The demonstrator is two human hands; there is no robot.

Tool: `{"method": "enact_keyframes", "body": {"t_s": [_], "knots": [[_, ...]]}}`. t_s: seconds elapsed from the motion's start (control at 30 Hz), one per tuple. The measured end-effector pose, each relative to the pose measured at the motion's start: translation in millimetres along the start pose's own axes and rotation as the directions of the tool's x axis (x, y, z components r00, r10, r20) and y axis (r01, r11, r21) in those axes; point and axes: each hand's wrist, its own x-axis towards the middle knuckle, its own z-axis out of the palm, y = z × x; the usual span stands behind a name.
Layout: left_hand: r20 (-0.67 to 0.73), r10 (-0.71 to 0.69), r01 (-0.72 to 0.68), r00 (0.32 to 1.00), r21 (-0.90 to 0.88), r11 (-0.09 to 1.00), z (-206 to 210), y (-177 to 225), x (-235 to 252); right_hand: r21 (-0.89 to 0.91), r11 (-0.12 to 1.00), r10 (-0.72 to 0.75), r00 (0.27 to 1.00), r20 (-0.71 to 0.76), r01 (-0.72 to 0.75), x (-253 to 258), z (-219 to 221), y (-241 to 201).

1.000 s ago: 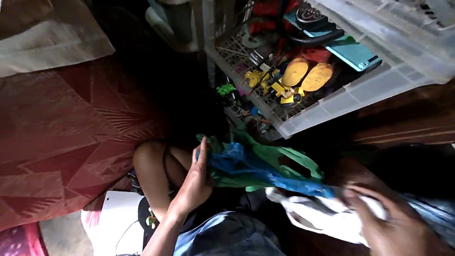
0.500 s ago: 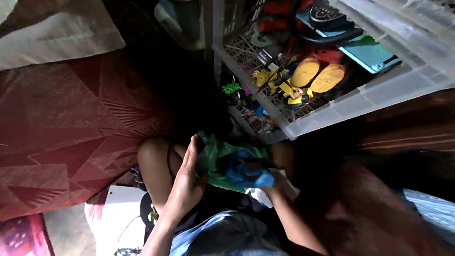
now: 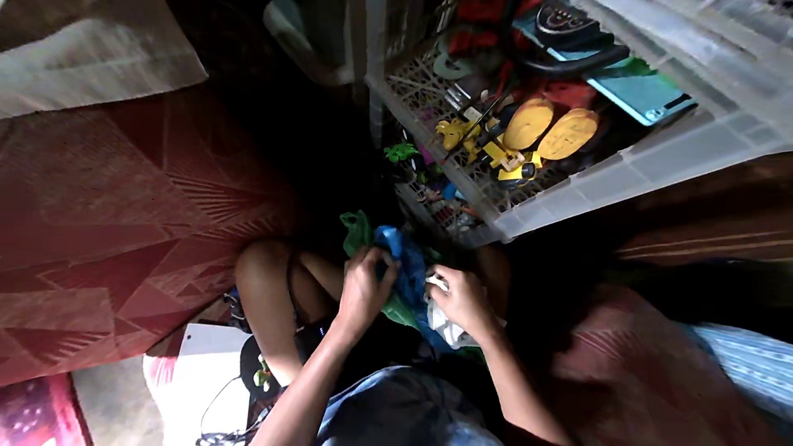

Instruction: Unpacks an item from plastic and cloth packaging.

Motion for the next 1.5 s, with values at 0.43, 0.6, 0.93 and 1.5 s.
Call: {"method": "enact_keyframes", "body": {"t_s": [0.43, 0.6, 0.93, 1.5], "knots": [[0.121, -0.434, 0.399, 0.893, -0.659, 0.638, -19.0, -7.5, -14.0, -0.235, 0.971, 0.066, 0.909, 0.412, 0.036, -14.7, 21.2, -1.8], [0.254, -0.472, 0.481, 0.844, -0.748, 0.458, -19.7, -9.9, -29.4, -0.507, 0.84, 0.286, 0.951, 0.117, -0.19, -3.3, 16.5, 6.0], [0.399, -0.425, 0.578, 0.813, -0.642, 0.503, -21.3, -5.9, -41.7, -0.237, 0.968, -0.115, 0.983, -0.141, 0.079, -46.2, -48.1, 2.8], [0.109, -0.607, 0.395, 0.787, -0.844, 0.362, -49.9, -34.4, -4.6, -0.581, 0.809, 0.418, 0.78, 0.467, -0.086, -0.2, 21.1, 6.3]]}}
